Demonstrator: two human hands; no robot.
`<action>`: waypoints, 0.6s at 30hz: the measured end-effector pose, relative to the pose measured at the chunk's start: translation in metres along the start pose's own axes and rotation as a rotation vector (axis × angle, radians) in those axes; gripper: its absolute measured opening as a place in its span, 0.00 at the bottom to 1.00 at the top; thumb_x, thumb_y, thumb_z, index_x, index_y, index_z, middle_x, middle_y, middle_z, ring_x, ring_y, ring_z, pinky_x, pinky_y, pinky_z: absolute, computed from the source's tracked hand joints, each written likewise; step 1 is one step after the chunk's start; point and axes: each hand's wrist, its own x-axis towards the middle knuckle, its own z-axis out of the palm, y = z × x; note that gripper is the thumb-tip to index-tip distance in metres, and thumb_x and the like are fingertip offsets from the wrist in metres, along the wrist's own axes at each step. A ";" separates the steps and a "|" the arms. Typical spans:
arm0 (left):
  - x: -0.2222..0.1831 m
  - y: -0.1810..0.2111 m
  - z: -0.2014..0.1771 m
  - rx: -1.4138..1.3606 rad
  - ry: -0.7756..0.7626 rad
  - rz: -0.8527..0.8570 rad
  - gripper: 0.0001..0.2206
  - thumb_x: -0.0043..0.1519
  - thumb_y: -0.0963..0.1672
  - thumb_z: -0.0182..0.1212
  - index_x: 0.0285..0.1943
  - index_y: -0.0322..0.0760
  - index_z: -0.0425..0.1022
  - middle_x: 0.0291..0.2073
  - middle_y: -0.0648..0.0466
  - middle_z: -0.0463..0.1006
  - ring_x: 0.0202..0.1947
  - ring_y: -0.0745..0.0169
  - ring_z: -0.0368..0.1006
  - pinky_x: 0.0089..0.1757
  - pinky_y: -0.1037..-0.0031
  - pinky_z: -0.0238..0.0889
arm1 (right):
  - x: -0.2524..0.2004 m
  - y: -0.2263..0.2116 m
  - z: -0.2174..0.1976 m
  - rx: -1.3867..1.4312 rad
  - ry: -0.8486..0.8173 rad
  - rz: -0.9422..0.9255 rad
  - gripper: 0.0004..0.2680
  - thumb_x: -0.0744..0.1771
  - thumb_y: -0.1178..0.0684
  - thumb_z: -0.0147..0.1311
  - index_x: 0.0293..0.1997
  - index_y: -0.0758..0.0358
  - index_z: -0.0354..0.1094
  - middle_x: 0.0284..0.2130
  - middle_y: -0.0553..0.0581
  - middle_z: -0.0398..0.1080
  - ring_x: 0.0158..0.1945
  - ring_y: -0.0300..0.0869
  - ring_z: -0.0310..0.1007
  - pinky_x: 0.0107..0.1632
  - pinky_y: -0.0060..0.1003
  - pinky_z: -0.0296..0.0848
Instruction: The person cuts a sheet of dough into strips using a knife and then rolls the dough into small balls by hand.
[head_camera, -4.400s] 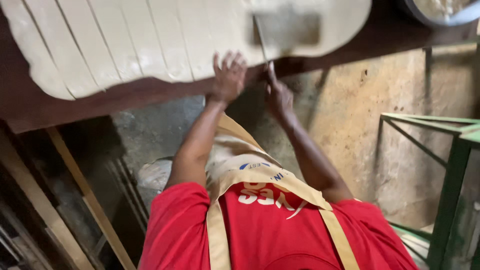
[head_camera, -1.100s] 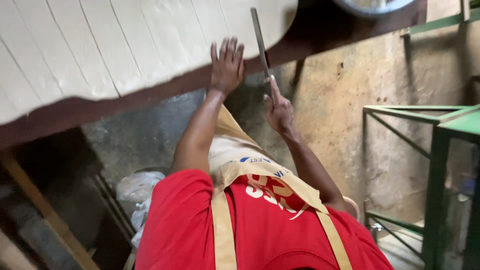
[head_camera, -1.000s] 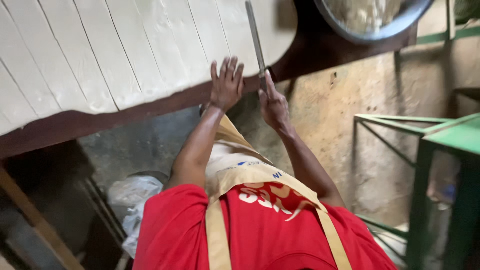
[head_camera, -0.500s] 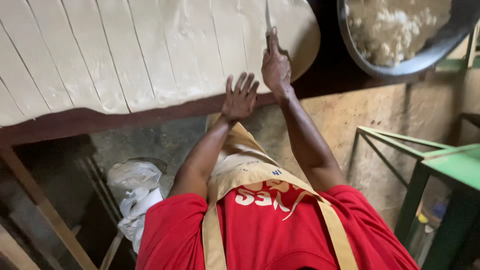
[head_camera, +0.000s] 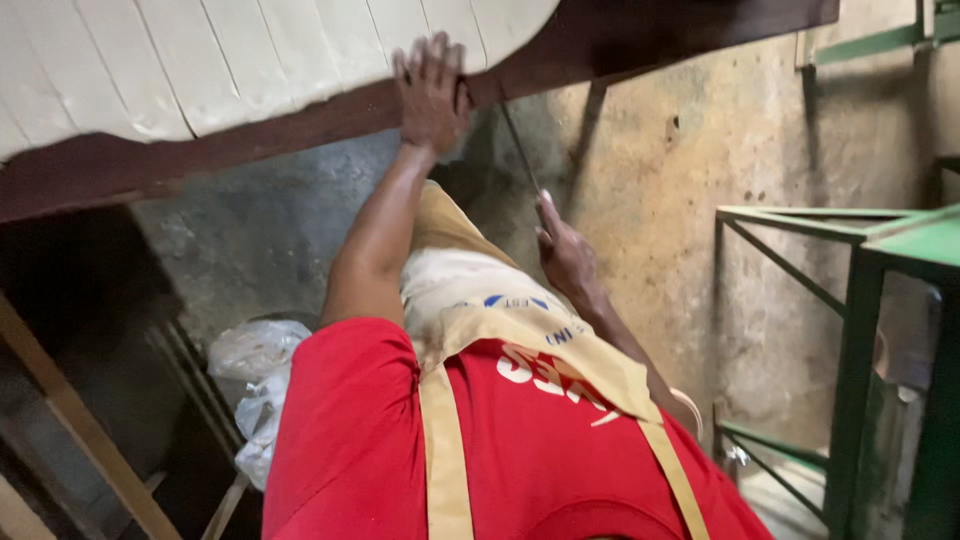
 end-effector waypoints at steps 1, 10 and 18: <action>0.004 0.011 -0.009 -0.058 -0.034 0.023 0.29 0.77 0.50 0.65 0.85 0.40 0.63 0.82 0.43 0.60 0.81 0.36 0.54 0.73 0.30 0.39 | -0.005 0.006 -0.001 0.038 0.041 0.019 0.24 0.77 0.47 0.44 0.88 0.48 0.45 0.44 0.72 0.79 0.34 0.62 0.79 0.34 0.59 0.75; 0.043 0.040 0.025 -0.090 -0.018 0.116 0.23 0.79 0.50 0.52 0.82 0.40 0.69 0.78 0.41 0.67 0.80 0.33 0.57 0.73 0.29 0.32 | 0.147 -0.019 -0.049 0.103 0.236 -0.034 0.24 0.76 0.46 0.46 0.87 0.43 0.47 0.43 0.75 0.82 0.38 0.69 0.81 0.40 0.64 0.76; 0.036 0.035 0.032 -0.146 0.044 0.132 0.23 0.79 0.49 0.61 0.83 0.41 0.70 0.82 0.45 0.63 0.81 0.34 0.58 0.71 0.25 0.48 | 0.318 -0.049 -0.069 0.059 0.039 0.095 0.25 0.78 0.46 0.44 0.88 0.38 0.35 0.48 0.80 0.81 0.39 0.75 0.81 0.41 0.66 0.76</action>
